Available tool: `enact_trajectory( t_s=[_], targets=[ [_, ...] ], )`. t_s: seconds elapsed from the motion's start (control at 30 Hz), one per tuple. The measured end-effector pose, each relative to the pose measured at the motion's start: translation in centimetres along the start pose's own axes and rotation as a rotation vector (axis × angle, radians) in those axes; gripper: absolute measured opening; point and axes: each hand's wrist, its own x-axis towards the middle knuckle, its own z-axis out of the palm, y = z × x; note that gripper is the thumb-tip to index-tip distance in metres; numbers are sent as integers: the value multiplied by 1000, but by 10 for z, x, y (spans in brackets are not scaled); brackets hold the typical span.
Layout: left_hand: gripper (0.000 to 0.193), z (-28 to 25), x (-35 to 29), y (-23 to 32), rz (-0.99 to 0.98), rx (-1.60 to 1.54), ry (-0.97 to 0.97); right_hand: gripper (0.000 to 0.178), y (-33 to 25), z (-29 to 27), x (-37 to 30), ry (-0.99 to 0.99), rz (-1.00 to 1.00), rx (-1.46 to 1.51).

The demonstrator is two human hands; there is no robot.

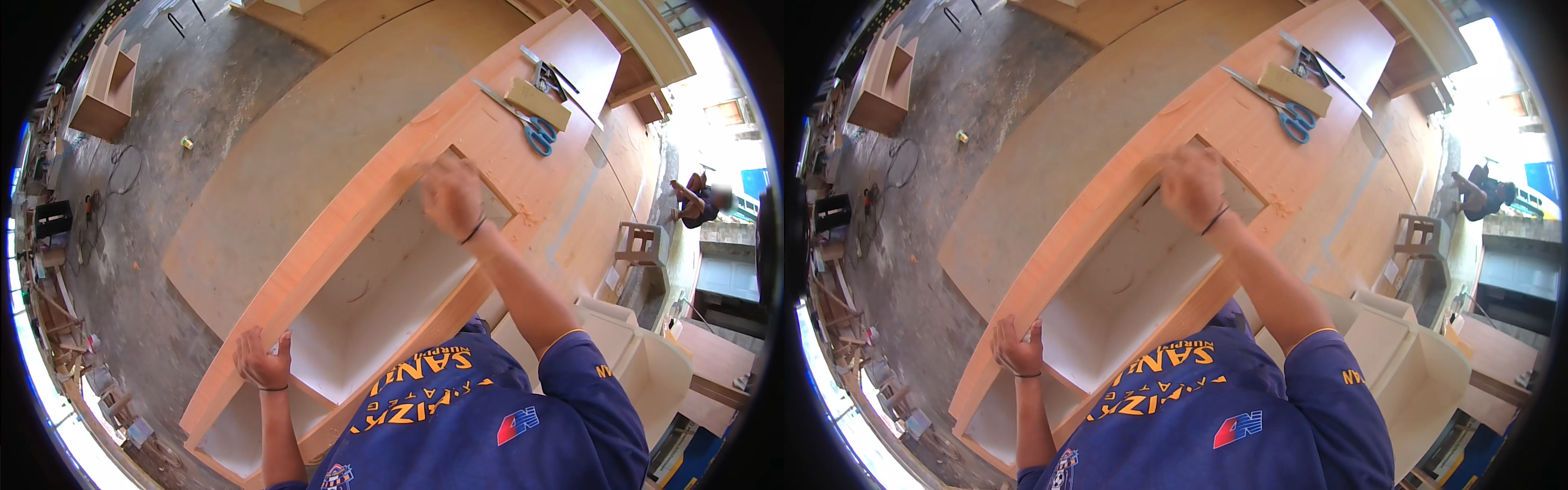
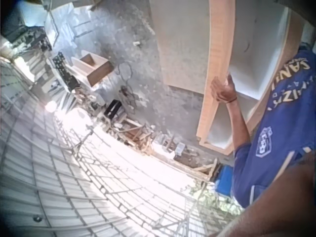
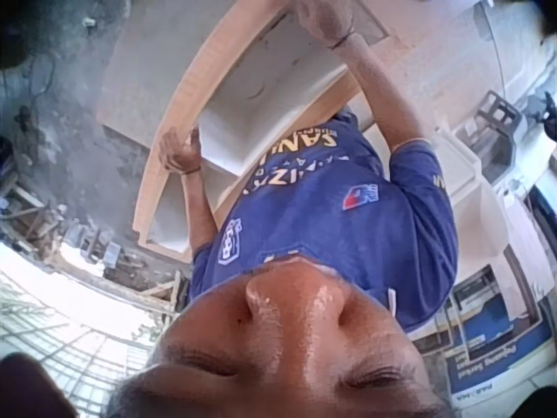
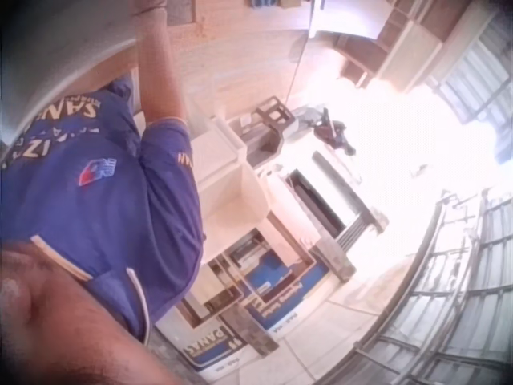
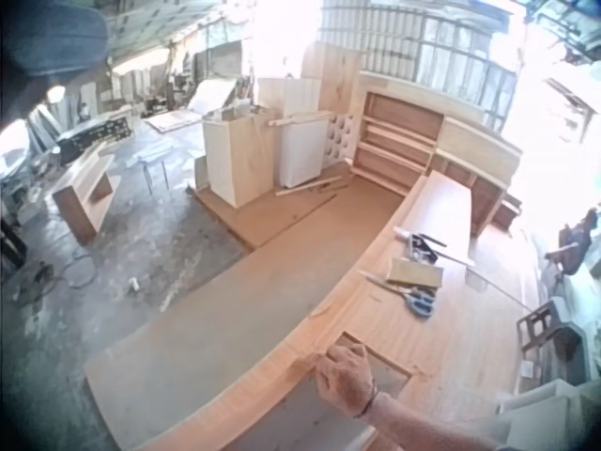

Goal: The person sands and scrapes the edges of a wooden cabinet frame using a sandpaper block and a metal scraper tool, removing sawdust and smoothing the surface.

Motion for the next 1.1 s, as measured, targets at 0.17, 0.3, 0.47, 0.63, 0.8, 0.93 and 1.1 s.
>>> enact_trajectory(
  t_s=[0.17, 0.3, 0.47, 0.63, 0.8, 0.93, 1.1],
  targets=[
    [61, 0, -1, -2, -9, -18, 13, 22, -12, -6, 9, -8, 101, 54],
    [61, 0, 2, 1, -12, -2, 8, 21, 37, -6, 24, 14, 241, -105],
    [60, 0, 0, -1, -12, -5, 3, 23, 37, -5, 24, -27, 236, -122],
    [59, -2, 0, 2, -22, 12, -11, 23, -5, -14, 3, -155, -50, 17],
    [59, 0, -1, -1, -10, -7, 11, 21, 29, -16, 17, 36, 240, -47],
    [59, -1, 2, 2, -9, -13, 7, 19, 39, -7, 17, 22, 223, -130],
    [59, -1, 1, 1, -12, 2, -10, 21, -6, -9, -3, -54, -56, -24]
  ],
)
